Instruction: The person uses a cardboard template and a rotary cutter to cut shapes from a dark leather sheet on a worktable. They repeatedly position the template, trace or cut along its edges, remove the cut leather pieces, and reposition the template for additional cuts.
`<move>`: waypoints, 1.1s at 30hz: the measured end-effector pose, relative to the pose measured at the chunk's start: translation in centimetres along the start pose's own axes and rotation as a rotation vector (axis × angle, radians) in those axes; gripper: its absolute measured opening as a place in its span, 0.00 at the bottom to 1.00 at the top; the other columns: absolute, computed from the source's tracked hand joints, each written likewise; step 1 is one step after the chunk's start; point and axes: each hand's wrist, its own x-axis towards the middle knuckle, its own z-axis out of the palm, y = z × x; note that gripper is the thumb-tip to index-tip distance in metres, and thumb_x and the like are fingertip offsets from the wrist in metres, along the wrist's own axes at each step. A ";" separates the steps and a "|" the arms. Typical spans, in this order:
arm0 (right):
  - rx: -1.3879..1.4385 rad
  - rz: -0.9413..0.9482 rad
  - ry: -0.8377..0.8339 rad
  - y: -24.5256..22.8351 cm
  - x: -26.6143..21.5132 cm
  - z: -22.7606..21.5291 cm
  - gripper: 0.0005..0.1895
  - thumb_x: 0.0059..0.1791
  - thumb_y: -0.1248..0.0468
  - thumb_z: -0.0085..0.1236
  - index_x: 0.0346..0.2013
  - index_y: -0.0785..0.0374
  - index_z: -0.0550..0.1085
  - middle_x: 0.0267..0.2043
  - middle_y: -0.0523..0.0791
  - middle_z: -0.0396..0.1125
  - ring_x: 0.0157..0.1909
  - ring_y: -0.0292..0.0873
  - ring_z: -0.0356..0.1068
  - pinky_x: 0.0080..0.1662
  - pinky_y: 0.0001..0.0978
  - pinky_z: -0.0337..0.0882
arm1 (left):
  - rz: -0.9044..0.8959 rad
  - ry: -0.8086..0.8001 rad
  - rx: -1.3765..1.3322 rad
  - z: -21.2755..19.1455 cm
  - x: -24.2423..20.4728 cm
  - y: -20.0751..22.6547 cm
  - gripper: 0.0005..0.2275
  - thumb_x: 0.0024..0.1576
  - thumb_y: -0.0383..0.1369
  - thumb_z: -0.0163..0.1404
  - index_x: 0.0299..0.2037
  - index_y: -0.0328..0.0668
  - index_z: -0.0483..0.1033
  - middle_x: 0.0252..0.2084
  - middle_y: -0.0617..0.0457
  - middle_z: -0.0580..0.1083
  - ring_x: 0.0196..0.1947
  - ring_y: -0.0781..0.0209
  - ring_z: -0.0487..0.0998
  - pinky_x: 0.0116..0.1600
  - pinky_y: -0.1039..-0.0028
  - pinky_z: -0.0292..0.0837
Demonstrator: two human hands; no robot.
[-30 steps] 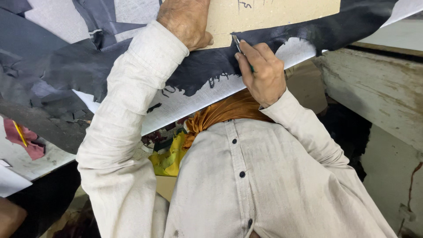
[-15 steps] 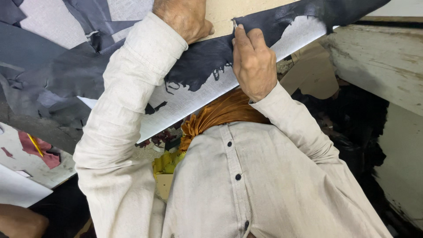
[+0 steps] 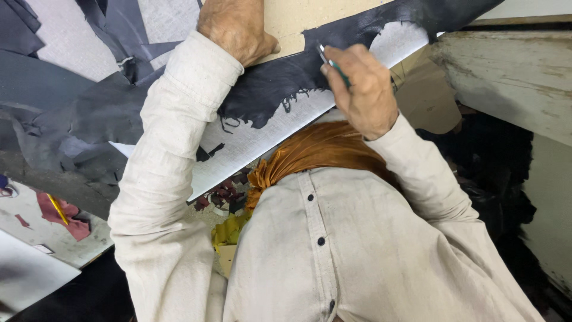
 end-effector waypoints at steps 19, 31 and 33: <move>-0.291 -0.672 -0.147 7.3 5.6 -1.2 0.09 0.53 0.75 0.60 0.48 0.71 0.79 0.42 0.44 0.68 0.44 0.41 0.70 0.46 0.30 0.74 | -0.052 -0.055 -0.082 -0.3 -0.5 0.3 0.25 0.49 0.40 0.71 0.47 0.27 0.75 0.39 0.33 0.77 0.42 0.36 0.80 0.50 0.57 0.78; -0.393 -0.782 -0.101 13.2 5.5 -4.6 0.09 0.53 0.67 0.63 0.46 0.70 0.79 0.42 0.44 0.71 0.46 0.40 0.71 0.48 0.32 0.77 | -0.235 -0.237 -0.004 -3.9 0.5 3.6 0.56 0.40 0.36 0.74 0.77 0.48 0.44 0.58 0.31 0.52 0.54 0.26 0.66 0.54 0.50 0.76; -0.473 -0.780 -0.150 16.0 5.0 -6.9 0.09 0.55 0.67 0.63 0.48 0.68 0.80 0.41 0.45 0.71 0.45 0.39 0.71 0.47 0.31 0.77 | -0.241 -0.238 0.007 -3.9 0.5 3.7 0.57 0.40 0.36 0.74 0.77 0.48 0.43 0.57 0.31 0.52 0.53 0.28 0.66 0.54 0.50 0.76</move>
